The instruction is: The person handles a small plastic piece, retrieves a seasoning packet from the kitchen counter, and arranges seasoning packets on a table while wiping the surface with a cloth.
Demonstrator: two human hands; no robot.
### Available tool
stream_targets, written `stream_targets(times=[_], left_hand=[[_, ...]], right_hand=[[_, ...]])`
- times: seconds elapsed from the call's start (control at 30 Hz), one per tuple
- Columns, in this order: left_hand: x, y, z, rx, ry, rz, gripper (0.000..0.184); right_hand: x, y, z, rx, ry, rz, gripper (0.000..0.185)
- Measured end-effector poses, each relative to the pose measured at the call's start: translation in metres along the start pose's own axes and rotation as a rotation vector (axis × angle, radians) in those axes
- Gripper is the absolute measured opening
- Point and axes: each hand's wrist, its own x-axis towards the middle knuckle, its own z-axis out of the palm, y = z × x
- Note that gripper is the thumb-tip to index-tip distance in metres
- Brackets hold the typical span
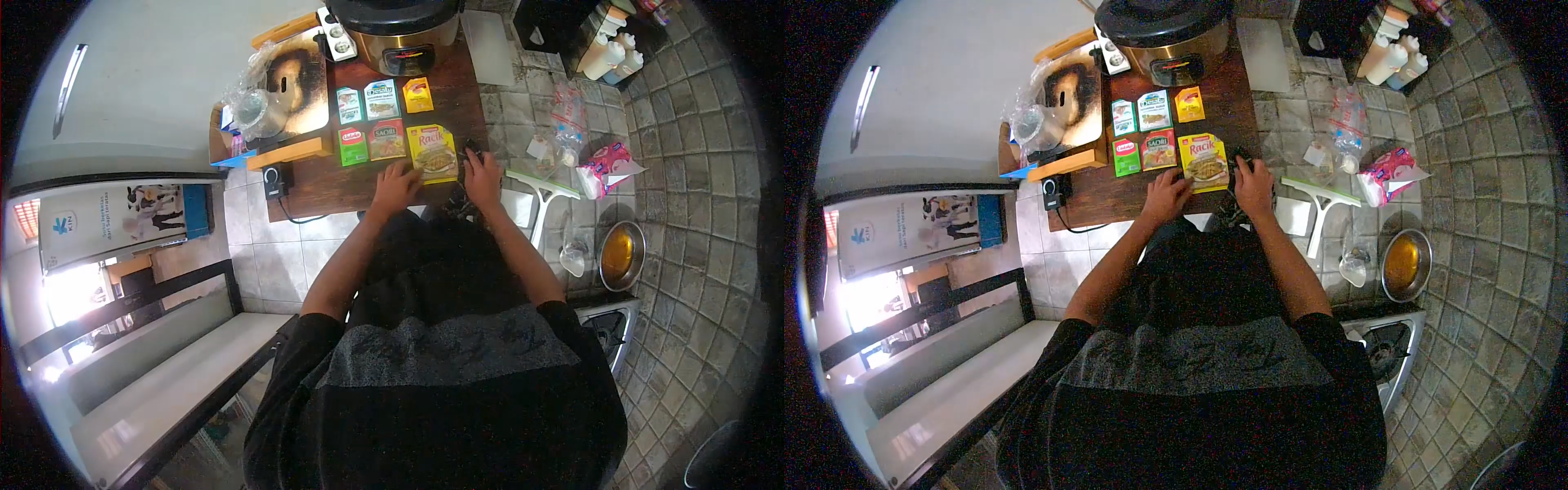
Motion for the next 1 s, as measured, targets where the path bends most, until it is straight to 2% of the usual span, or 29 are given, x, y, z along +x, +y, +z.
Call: stream_targets(times=[0.23, 0.3, 0.4, 0.43, 0.57, 0.63, 0.67, 0.73, 0.77, 0.87, 1.0], left_hand=[[0.009, -0.003, -0.015, 0.131, -0.128, 0.083, 0.03], [0.014, -0.001, -0.013, 0.131, -0.136, 0.059, 0.028], [0.019, 0.008, -0.008, 0.108, -0.118, 0.022, 0.026], [0.02, 0.011, -0.008, 0.084, -0.097, 0.013, 0.025], [0.024, 0.017, -0.006, -0.004, -0.108, -0.118, 0.025], [0.024, 0.011, 0.004, -0.022, -0.029, -0.131, 0.023], [0.023, 0.008, 0.01, -0.025, -0.034, -0.14, 0.023], [0.025, 0.011, 0.007, -0.031, -0.001, -0.167, 0.022], [0.026, 0.01, 0.004, -0.056, -0.012, -0.161, 0.022], [0.03, 0.001, 0.009, -0.087, -0.063, -0.155, 0.022], [0.031, 0.008, 0.002, -0.008, -0.105, -0.19, 0.023]], right_hand=[[0.004, 0.002, -0.005, 0.058, 0.003, -0.038, 0.03], [0.007, 0.012, -0.007, 0.199, -0.117, 0.008, 0.029], [0.009, 0.021, -0.007, 0.339, -0.068, 0.039, 0.028], [0.008, 0.02, -0.012, 0.395, -0.141, 0.147, 0.027], [0.004, 0.009, -0.029, 0.355, -0.13, 0.075, 0.028], [-0.001, -0.003, -0.032, 0.287, -0.306, -0.019, 0.028], [-0.005, -0.01, -0.031, 0.289, -0.316, -0.019, 0.028], [-0.009, -0.028, -0.031, 0.243, -0.395, -0.215, 0.029], [-0.009, -0.036, -0.032, 0.11, -0.527, -0.227, 0.032], [-0.012, -0.036, -0.017, -0.024, -0.536, -0.296, 0.035], [-0.011, -0.032, -0.016, -0.044, -0.539, -0.288, 0.038]])
